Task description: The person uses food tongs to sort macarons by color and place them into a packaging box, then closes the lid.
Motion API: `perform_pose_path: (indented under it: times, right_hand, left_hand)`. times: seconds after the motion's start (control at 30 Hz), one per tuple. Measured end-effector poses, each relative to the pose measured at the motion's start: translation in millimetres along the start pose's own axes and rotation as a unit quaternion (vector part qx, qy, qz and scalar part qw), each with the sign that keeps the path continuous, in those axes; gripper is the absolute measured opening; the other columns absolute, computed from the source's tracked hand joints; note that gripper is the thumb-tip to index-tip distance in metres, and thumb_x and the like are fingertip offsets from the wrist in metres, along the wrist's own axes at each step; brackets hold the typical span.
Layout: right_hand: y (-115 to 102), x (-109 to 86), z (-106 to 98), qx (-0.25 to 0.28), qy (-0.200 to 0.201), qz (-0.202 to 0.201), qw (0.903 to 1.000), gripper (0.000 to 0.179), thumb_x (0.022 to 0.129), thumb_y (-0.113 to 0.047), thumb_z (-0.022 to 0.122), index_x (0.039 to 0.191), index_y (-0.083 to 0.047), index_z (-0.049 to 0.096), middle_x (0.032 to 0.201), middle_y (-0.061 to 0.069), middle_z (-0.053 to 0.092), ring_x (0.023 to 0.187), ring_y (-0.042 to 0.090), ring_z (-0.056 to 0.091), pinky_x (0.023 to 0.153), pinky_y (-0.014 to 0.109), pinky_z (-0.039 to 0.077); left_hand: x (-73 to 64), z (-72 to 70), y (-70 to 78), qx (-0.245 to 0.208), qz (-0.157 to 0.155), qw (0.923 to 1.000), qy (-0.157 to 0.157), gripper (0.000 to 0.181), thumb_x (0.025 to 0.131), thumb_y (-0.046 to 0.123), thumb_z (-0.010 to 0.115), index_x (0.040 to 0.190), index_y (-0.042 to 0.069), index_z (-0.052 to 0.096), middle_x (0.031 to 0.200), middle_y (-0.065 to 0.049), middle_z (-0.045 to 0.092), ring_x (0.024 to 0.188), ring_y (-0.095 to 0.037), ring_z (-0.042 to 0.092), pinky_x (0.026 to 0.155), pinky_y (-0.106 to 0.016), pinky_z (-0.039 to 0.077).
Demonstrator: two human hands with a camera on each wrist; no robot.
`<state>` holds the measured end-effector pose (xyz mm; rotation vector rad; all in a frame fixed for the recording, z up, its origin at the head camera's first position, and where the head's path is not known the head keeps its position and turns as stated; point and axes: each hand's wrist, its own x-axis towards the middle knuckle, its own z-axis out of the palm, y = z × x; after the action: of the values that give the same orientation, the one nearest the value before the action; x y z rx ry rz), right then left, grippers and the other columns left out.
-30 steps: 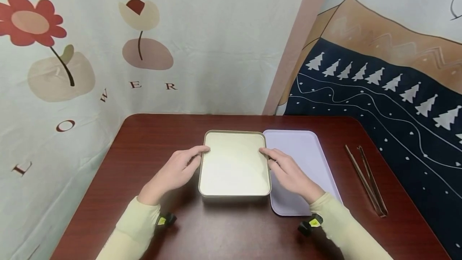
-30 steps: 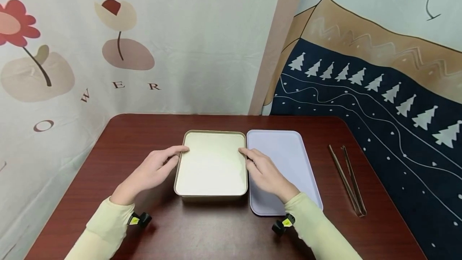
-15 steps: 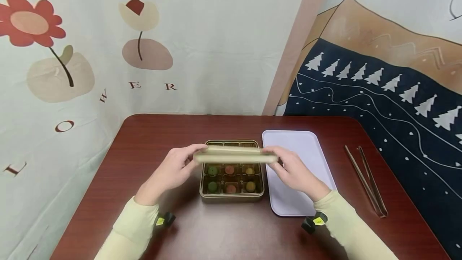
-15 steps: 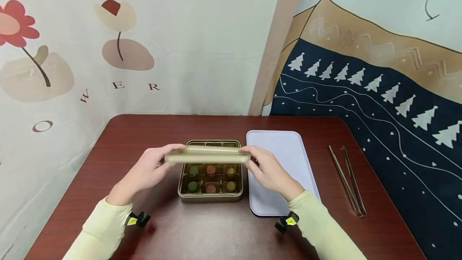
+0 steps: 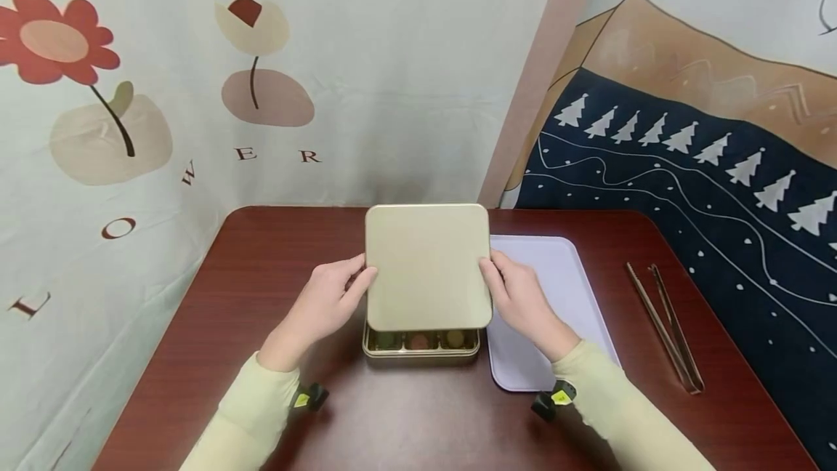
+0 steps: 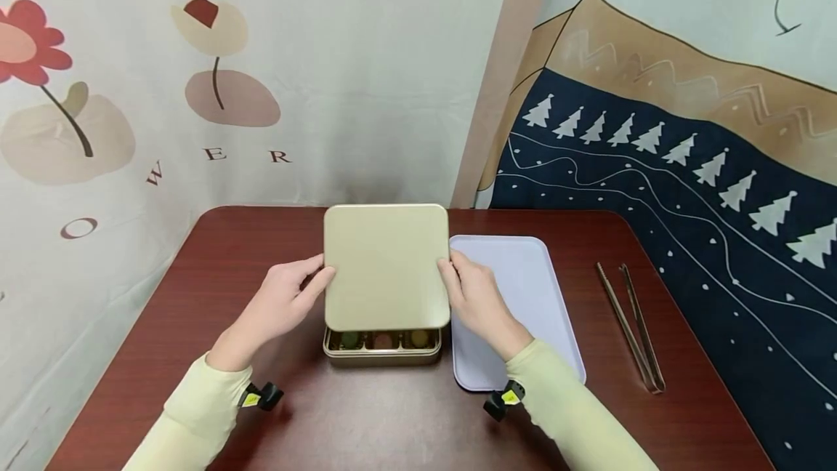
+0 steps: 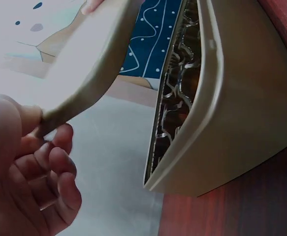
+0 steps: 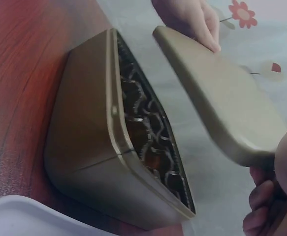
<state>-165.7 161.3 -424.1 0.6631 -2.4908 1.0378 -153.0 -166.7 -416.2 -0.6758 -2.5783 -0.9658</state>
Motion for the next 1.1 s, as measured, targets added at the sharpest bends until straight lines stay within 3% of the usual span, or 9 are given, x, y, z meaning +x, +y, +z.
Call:
perform_pose_path:
  times: [0.1, 0.17, 0.23, 0.33, 0.4, 0.8, 1.03, 1.1]
  right_hand:
    - [-1, 0.6, 5, -0.023, -0.024, 0.022, 0.9992, 0.033, 0.112, -0.016, 0.050, 0.137, 0.000, 0.064, 0.098, 0.014, 0.077, 0.083, 0.023, 0.073, 0.070, 0.044, 0.062]
    - [-2, 1.6, 8, -0.039, -0.044, 0.042, 0.9974, 0.029, 0.112, -0.017, 0.049, 0.127, -0.001, 0.068, 0.084, 0.011, 0.074, 0.074, 0.023, 0.069, 0.062, 0.042, 0.059]
    - [-2, 2.1, 12, -0.055, -0.061, 0.055, 0.9951, 0.024, 0.112, -0.017, 0.049, 0.111, -0.004, 0.069, 0.072, 0.006, 0.065, 0.067, 0.021, 0.062, 0.056, 0.038, 0.054]
    - [-1, 2.0, 17, -0.072, -0.086, 0.069, 0.9912, 0.026, 0.111, -0.016, 0.050, 0.087, -0.011, 0.058, 0.061, -0.004, 0.045, 0.056, 0.017, 0.048, 0.048, 0.031, 0.042]
    - [1, 0.4, 21, -0.076, -0.094, 0.072, 0.9901, 0.029, 0.111, -0.016, 0.050, 0.083, -0.012, 0.056, 0.060, -0.005, 0.044, 0.055, 0.015, 0.047, 0.048, 0.031, 0.041]
    - [5, -7.4, 32, -0.095, -0.106, 0.084, 0.9863, 0.028, 0.110, -0.017, 0.051, 0.084, -0.012, 0.056, 0.061, -0.004, 0.045, 0.056, 0.017, 0.049, 0.052, 0.035, 0.046]
    - [6, -10.1, 38, -0.107, -0.111, 0.087, 0.9841, 0.027, 0.110, -0.018, 0.050, 0.085, -0.012, 0.058, 0.062, -0.002, 0.048, 0.060, 0.020, 0.055, 0.058, 0.043, 0.052]
    - [7, -11.2, 40, -0.109, -0.116, 0.092, 0.9830, 0.028, 0.111, -0.018, 0.050, 0.084, -0.012, 0.058, 0.061, -0.002, 0.048, 0.060, 0.021, 0.055, 0.058, 0.043, 0.052]
  left_hand:
    - [-0.2, 3.0, -1.6, 0.006, -0.018, 0.9996, -0.023, 0.022, 0.110, 0.021, 0.055, 0.120, 0.006, 0.068, 0.068, 0.006, 0.051, 0.069, -0.015, 0.052, 0.066, -0.032, 0.051]
    - [-0.3, 6.0, -2.8, 0.014, -0.027, 0.9989, -0.036, 0.033, 0.111, 0.019, 0.051, 0.134, -0.002, 0.063, 0.073, -0.002, 0.062, 0.075, -0.019, 0.059, 0.072, -0.038, 0.056]
    - [-0.5, 9.1, -4.2, 0.017, -0.041, 0.9979, -0.047, 0.043, 0.111, 0.019, 0.049, 0.144, -0.009, 0.057, 0.095, -0.016, 0.075, 0.090, -0.026, 0.070, 0.085, -0.046, 0.061]
    - [-1.1, 14.4, -8.3, 0.018, -0.060, 0.9961, -0.062, 0.046, 0.111, 0.019, 0.048, 0.145, -0.012, 0.054, 0.130, -0.028, 0.069, 0.118, -0.035, 0.070, 0.100, -0.053, 0.059]
    - [-2.1, 17.2, -11.4, 0.017, -0.068, 0.9951, -0.070, 0.049, 0.111, 0.020, 0.048, 0.147, -0.014, 0.050, 0.142, -0.028, 0.060, 0.128, -0.038, 0.064, 0.105, -0.054, 0.056]
    - [-11.3, 30.9, -24.8, 0.062, -0.056, 0.9932, -0.081, 0.045, 0.111, 0.019, 0.049, 0.144, -0.011, 0.056, 0.130, -0.026, 0.069, 0.112, -0.038, 0.072, 0.095, -0.054, 0.060]
    - [-12.4, 33.6, -27.8, 0.077, -0.068, 0.9908, -0.089, 0.036, 0.110, 0.019, 0.051, 0.130, -0.006, 0.067, 0.105, -0.020, 0.075, 0.087, -0.027, 0.071, 0.081, -0.049, 0.062]
    - [-13.4, 33.9, -28.4, 0.077, -0.072, 0.9903, -0.091, 0.035, 0.110, 0.019, 0.051, 0.129, -0.005, 0.068, 0.105, -0.020, 0.075, 0.085, -0.026, 0.069, 0.080, -0.049, 0.062]
